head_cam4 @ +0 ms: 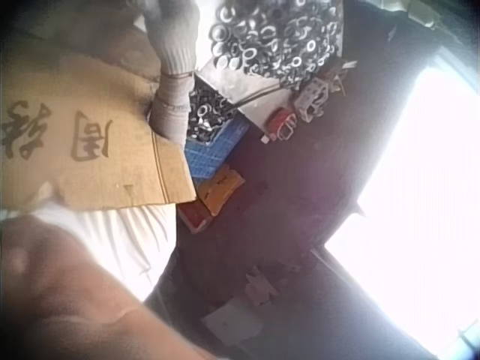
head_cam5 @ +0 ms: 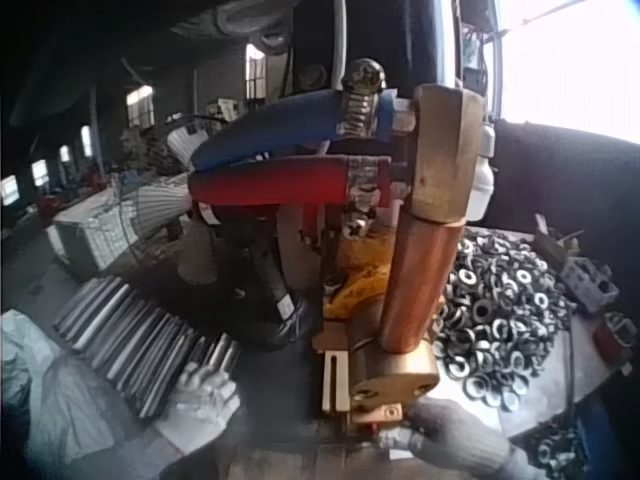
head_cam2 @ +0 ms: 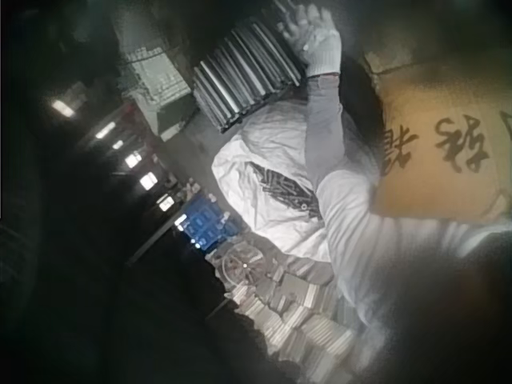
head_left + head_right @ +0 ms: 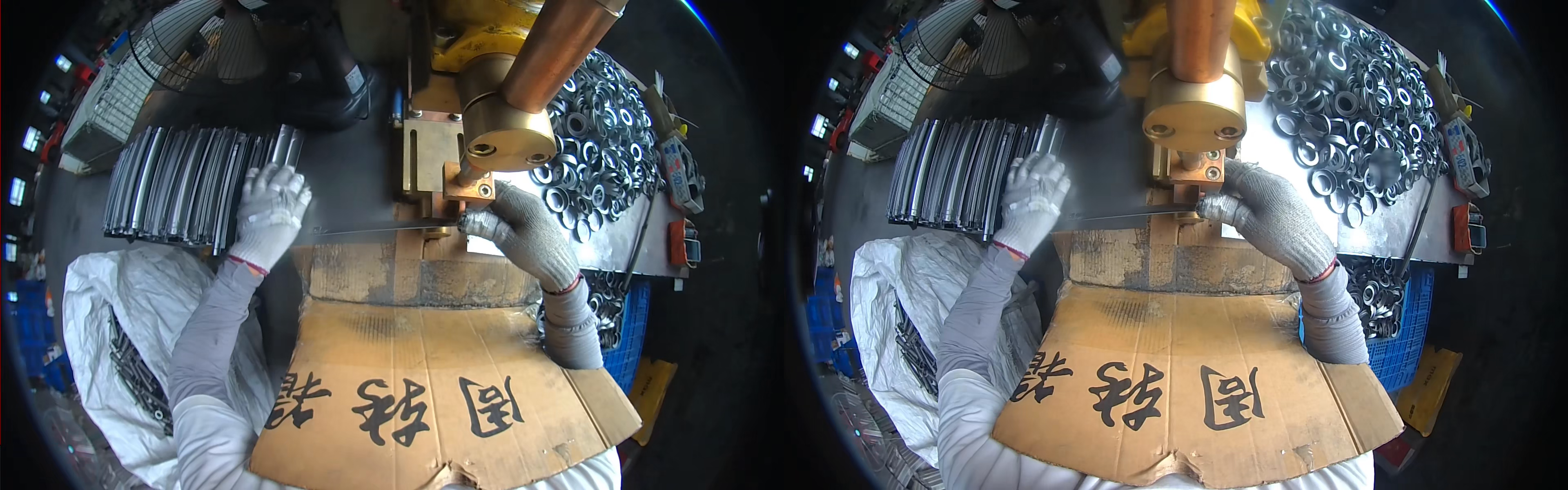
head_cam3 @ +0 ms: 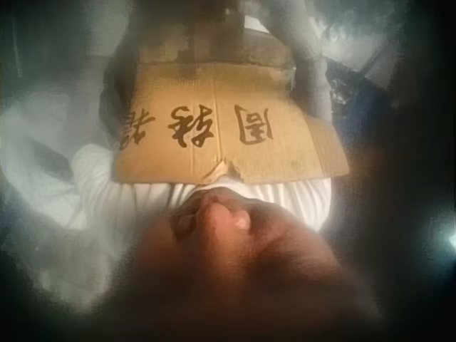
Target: Use a spot welding machine to attach metal rings to the ends of cylindrical metal tubes.
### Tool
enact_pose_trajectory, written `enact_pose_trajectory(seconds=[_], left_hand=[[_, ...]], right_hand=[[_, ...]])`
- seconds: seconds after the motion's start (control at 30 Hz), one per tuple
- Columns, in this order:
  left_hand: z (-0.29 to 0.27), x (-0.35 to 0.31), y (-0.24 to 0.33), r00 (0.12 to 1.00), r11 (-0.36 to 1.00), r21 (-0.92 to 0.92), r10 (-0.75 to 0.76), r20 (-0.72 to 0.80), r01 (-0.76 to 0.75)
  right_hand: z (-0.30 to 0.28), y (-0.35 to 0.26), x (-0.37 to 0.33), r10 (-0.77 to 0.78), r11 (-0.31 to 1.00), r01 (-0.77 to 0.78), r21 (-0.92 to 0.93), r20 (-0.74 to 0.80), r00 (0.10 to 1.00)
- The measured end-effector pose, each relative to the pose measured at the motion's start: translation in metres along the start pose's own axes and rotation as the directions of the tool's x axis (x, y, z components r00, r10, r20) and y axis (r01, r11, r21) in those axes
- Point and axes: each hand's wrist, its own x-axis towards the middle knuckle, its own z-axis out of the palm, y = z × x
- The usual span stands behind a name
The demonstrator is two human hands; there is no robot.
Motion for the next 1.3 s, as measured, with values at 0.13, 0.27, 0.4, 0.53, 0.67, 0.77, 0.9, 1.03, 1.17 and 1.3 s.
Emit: enact_pose_trajectory(seconds=[0.13,0.27,0.4,0.53,0.67,0.77,0.9,1.03,1.17,1.3], left_hand=[[0.01,-0.024,0.007,0.982,0.978,-0.098,0.181,-0.051,-0.185],[0.0,-0.024,0.014,0.994,0.994,-0.105,0.023,-0.108,-0.034],[-0.002,-0.022,0.009,0.998,0.985,-0.162,0.064,0.018,-0.061],[-0.001,-0.02,0.011,0.995,0.981,-0.19,0.004,-0.104,-0.023],[0.001,-0.011,0.015,0.994,0.995,-0.085,-0.064,-0.091,0.057],[-0.004,-0.017,0.016,0.996,0.989,-0.114,0.091,0.016,-0.089],[-0.004,-0.02,0.019,0.985,0.982,-0.18,0.031,-0.172,-0.062],[0.002,-0.01,0.005,0.988,0.988,-0.118,0.083,-0.131,-0.098],[0.001,0.013,-0.016,0.982,0.935,-0.338,-0.047,0.183,0.108],[0.01,0.004,-0.005,0.98,0.973,-0.23,-0.048,-0.192,0.002]], right_hand=[[0.006,0.01,-0.001,-0.004,1.0,0.004,-0.015,-0.003,1.0],[0.01,0.003,-0.003,0.06,0.996,-0.059,0.064,-0.007,0.998],[0.01,0.004,-0.002,0.022,0.999,-0.021,0.05,-0.015,1.0],[0.012,0.012,-0.003,0.039,0.993,-0.04,0.107,0.014,0.999],[0.013,0.006,-0.003,0.034,0.991,-0.034,0.128,0.002,0.999],[0.012,0.009,-0.002,0.049,0.988,-0.052,0.147,0.018,0.999],[0.011,0.0,-0.002,0.124,0.973,-0.131,0.19,0.051,0.991],[0.013,0.005,-0.002,0.108,0.975,-0.112,0.193,0.032,0.994],[0.014,0.006,-0.004,0.102,0.972,-0.1,0.211,0.0,0.995],[0.016,0.002,-0.003,0.151,0.961,-0.149,0.235,0.009,0.989]])
